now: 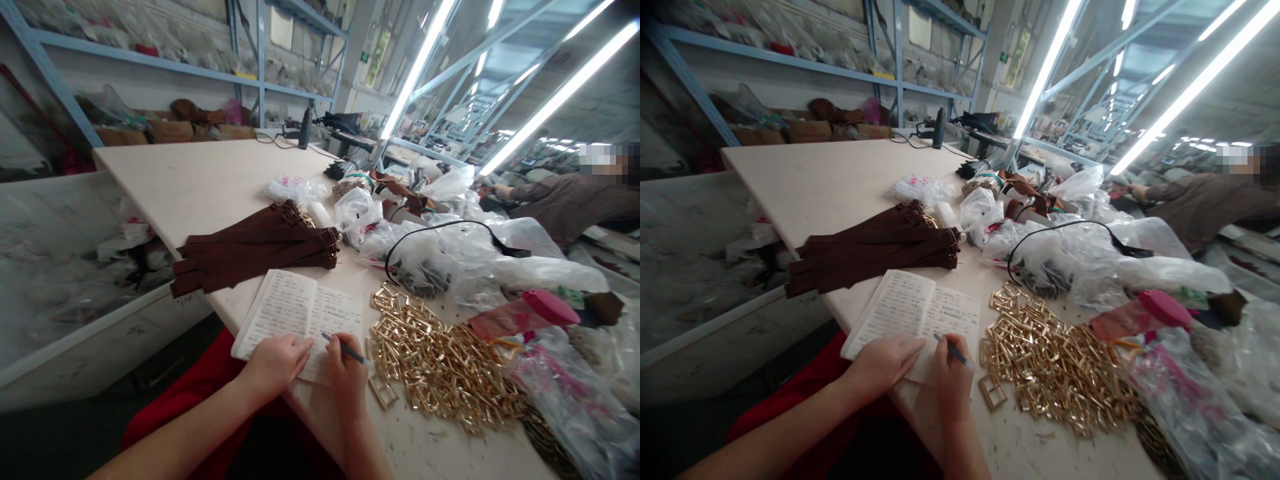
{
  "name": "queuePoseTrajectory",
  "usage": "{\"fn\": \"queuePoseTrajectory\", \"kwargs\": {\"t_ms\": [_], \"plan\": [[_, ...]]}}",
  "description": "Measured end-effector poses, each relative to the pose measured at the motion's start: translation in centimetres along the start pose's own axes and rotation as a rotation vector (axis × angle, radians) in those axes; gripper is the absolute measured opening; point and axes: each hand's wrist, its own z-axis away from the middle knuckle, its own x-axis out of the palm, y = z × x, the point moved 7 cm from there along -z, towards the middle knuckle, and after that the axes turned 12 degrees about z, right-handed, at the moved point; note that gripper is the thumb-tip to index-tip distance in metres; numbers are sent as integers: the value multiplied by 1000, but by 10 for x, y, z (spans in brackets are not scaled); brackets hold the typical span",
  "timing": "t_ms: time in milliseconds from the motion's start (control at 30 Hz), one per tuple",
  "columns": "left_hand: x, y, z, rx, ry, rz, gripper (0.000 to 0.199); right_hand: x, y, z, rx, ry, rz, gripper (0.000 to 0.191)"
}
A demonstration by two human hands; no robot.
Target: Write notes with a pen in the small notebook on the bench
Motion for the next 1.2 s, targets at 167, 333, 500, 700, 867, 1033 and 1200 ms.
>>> {"fn": "queuePoseTrajectory", "kwargs": {"t_ms": [167,333,500,700,867,1033,1200], "plan": [[0,-1,0,6,-1,-23,37,-3,-3,0,-3,27,17,13],[-1,-1,1,1,7,-46,37,-3,-3,-1,-5,35,8,13],[0,-1,-1,0,-7,-33,35,-1,1,-1,-2,33,-11,14],[1,0,-1,2,-15,-45,35,1,7,-1,4,11,-45,17],[0,2,0,7,-12,-67,36,2,7,0,2,10,-78,19],[0,2,0,6,-9,-66,36,-3,2,-1,-18,88,-90,15],[0,3,-1,0,-26,-68,37,-6,1,-1,-35,117,-55,13]]}}
